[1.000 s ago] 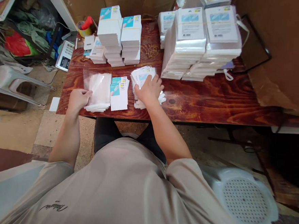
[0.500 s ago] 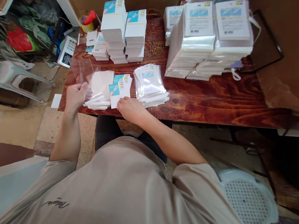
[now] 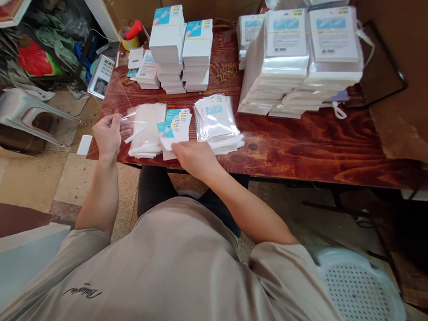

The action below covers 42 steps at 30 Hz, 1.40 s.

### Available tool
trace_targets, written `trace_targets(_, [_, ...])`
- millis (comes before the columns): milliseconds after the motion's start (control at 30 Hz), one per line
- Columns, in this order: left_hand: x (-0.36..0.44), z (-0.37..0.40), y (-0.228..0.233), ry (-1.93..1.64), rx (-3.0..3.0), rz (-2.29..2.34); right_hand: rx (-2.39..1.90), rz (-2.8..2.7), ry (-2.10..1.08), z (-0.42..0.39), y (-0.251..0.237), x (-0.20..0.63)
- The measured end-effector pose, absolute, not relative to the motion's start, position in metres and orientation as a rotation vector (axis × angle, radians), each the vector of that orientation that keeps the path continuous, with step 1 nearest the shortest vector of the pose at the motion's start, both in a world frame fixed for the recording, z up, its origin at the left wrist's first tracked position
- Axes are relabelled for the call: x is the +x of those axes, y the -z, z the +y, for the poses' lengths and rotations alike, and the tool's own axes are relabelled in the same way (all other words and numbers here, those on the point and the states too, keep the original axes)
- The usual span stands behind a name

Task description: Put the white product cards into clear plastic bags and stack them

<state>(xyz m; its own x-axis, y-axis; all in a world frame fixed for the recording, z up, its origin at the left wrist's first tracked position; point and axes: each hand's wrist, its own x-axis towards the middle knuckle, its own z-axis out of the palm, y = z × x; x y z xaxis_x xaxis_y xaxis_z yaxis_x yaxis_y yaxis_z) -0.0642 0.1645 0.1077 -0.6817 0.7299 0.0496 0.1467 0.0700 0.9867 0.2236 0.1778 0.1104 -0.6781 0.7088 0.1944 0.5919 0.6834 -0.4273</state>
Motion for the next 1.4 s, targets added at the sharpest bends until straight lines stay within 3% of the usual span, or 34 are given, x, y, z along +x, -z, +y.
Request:
trace_targets(167, [-0.04,0.166,-0.11,-1.881,0.682,1.65,-1.109,-1.395,-1.129,0.166,-0.116,0.23])
trace_targets(267, [-0.02,0.166,-0.111,-1.889,0.627,1.604,-1.046,-1.155,-1.597,0.156,-0.119,0.224])
trace_targets(333, [-0.007,0.166,-0.111,-1.891,0.6,1.55,-1.076,-1.095,-1.705,0.152,-0.118,0.221])
trace_targets(633, [0.026,0.168,-0.111,-1.924,0.442,1.386,-1.178,-1.056,-1.618,0.152,-0.103,0.229])
trace_targets(1067, [0.047,0.157,-0.099,-1.752,0.649,1.551,-1.104,-0.968,-1.378,0.162,-0.097,0.205])
trace_targets(1400, [0.037,0.14,-0.117,-1.642,0.721,1.35,-1.034,-1.336,-1.622,0.171,-0.111,0.244])
